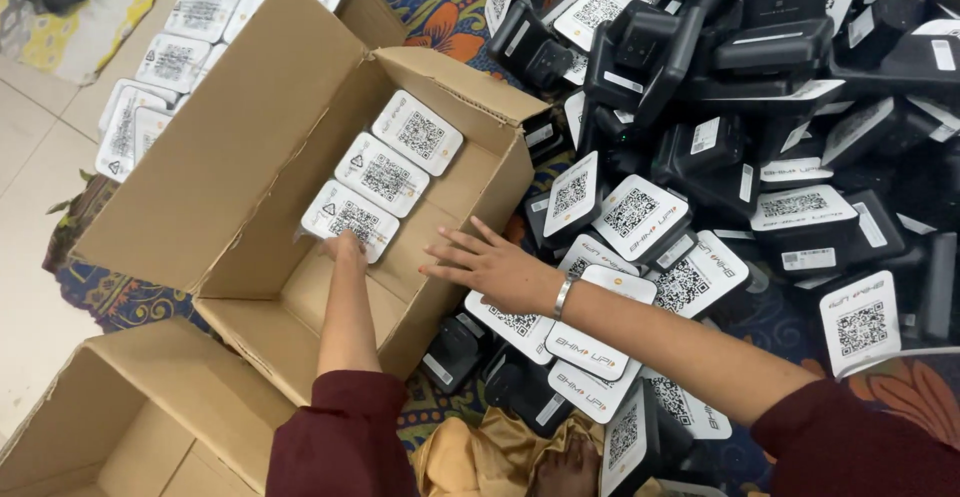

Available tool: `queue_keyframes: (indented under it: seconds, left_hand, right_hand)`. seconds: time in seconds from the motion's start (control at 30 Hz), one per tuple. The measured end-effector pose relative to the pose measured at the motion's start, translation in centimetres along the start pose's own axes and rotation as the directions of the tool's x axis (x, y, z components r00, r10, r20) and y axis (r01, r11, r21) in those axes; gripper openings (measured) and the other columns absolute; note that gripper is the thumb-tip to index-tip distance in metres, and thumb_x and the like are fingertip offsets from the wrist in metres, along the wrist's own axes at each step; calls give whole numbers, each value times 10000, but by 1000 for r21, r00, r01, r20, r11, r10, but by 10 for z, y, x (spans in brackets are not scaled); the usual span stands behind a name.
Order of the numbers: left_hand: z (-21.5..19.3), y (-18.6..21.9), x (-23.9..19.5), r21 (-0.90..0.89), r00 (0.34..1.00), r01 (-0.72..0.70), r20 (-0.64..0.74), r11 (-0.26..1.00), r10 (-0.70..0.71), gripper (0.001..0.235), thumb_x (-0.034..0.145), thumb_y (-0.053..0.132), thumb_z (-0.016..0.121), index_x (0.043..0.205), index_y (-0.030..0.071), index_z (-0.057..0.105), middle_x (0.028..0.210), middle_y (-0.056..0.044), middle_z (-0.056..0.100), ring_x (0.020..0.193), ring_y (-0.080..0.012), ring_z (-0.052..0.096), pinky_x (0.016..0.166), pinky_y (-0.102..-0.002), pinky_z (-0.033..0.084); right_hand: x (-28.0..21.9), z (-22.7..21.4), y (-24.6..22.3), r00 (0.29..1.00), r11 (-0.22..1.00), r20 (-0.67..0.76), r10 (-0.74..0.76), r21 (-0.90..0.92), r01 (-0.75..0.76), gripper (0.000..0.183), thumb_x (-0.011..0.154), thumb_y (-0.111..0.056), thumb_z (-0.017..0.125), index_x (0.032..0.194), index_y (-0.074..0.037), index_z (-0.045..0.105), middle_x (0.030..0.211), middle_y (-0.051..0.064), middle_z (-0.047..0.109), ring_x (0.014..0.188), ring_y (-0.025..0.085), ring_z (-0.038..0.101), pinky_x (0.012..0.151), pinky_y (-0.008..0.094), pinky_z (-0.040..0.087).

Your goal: The person packs electronic components with QR codes into plastic bags and then places them into cardboard boxes.

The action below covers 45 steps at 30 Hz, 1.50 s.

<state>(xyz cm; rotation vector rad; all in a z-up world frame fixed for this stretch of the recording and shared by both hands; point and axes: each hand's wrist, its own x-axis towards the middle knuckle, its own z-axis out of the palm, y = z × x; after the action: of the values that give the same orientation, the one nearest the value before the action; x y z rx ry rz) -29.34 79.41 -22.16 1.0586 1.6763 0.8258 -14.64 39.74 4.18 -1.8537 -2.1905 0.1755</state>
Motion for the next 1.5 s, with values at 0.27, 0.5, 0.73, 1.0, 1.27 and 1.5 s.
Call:
queue_keyframes:
  seconds: [0.27,0.5,0.73,1.0,1.27,1.5]
  left_hand:
    - [32,58,-92,858,738,-250,-131,448,662,779,780,55,638,1385,-145,190,1380,-436,195,1257,-536,275,986,-597,280]
    - [65,154,-277,316,267,-940,443,129,856,626,861,-83,568,1463,-103,400,1555,-424,232,1432,-571,302,1201,-596,240]
    - [140,223,-535,-241,-404,-915,502,-325,765,627,791,-91,561,1412,-34,506,1545,-344,347,1378,-511,438,1170,-520,370]
    - [184,184,-850,-720,-873,-476,317,-505,371,671,739,-63,634,1379,-99,438,1495,-383,364,1337,-499,471,1117,-507,404]
    - [115,76,-1039,-936,-834,-342,263,-82,485,728,683,-95,625,1385,-93,432,1468,-374,391,1306,-524,469,1107,-492,418]
    - [131,18,-1048,-941,-851,-335,322,44,415,573,803,-93,585,1366,-91,473,1445,-392,407,1276,-518,515,1096,-498,452]
  right_hand:
    - [-4,-24,7,998,963,61,-5,269,-11,921,766,-47,742,1568,-251,339,1659,33,284,1541,270,167,1245,541,126]
    - [-88,-73,76,885,901,-391,254,429,-69,620,883,13,663,1472,-82,492,1480,123,543,1358,334,526,1140,431,422]
    - [-249,-170,125,547,787,-566,616,415,-456,532,867,71,624,1375,-82,581,1293,125,620,1156,290,661,969,399,532]
    - [-482,-202,164,102,498,-815,571,245,-832,394,901,-119,700,1282,-52,630,1217,177,629,1111,399,628,935,455,520]
    - [-718,-172,89,-557,-203,-662,502,536,-820,416,903,-257,708,1255,-52,625,1250,202,608,1173,417,576,960,528,482]
    - [-822,-144,6,-542,-614,-573,615,83,-785,594,683,-365,868,1170,-70,701,1297,157,591,1281,367,476,1049,690,312]
